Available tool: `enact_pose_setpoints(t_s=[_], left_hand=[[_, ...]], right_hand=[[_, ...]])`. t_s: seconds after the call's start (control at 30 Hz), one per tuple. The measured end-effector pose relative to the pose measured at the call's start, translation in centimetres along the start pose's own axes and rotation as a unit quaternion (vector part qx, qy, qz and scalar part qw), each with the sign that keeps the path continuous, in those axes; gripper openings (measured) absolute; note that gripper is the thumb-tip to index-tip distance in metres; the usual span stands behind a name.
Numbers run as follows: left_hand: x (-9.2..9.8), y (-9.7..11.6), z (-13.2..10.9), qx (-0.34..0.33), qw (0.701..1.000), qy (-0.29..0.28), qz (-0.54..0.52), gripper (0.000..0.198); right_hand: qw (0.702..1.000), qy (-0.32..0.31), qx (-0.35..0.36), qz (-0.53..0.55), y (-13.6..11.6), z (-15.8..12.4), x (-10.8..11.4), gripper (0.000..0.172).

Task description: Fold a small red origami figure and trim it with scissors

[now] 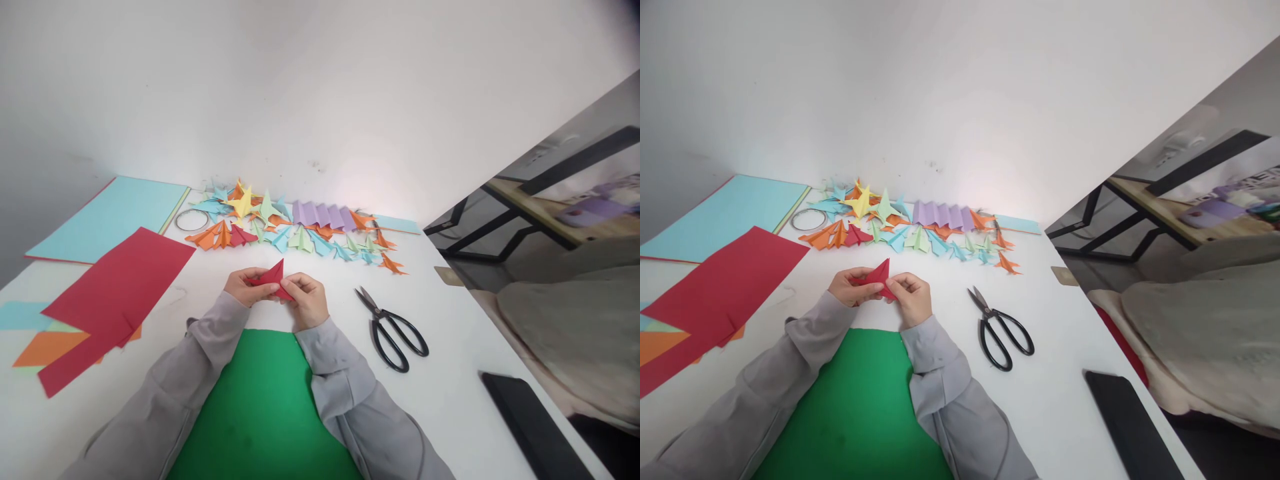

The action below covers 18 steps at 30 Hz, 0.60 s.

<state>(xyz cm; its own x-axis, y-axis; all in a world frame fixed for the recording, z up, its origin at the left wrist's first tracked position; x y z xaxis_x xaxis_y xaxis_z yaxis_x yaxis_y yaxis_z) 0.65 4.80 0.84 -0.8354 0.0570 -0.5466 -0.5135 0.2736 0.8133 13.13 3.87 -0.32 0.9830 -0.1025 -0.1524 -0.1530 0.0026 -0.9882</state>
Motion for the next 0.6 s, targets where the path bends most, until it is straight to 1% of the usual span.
enact_pose_setpoints(t_s=[0.13,0.27,0.43,0.6], left_hand=[[0.0,0.0,0.0,-0.013,1.000,0.000,0.014,0.034],[0.7,0.0,0.3,-0.023,0.999,0.021,0.016,0.035],[1.0,0.2,0.5,-0.039,0.998,0.031,0.030,0.034],[0.7,0.3,0.3,-0.015,1.000,0.024,-0.004,0.033]], right_hand=[[1.000,-0.018,-0.007,0.023,-0.1,0.0,-0.4,0.021],[0.997,-0.033,-0.019,0.065,0.0,0.0,-0.7,0.027],[0.999,-0.046,-0.009,0.020,-0.1,-0.1,-0.9,0.022],[0.999,-0.030,-0.011,-0.007,-0.2,-0.2,-0.8,0.023]])
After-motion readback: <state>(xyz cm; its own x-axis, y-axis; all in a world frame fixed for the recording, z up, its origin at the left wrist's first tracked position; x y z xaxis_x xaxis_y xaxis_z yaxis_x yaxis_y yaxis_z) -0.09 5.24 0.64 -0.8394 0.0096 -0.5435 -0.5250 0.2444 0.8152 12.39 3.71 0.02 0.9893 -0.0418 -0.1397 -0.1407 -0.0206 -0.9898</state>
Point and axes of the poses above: each hand's wrist, its own z-axis towards the middle knuckle, its own x-axis out of the back of the hand, y = z × x, the point moved 8 cm from there along z, towards the middle knuckle, and after that the axes turned 10 degrees about -z, right-handed, at the moved point
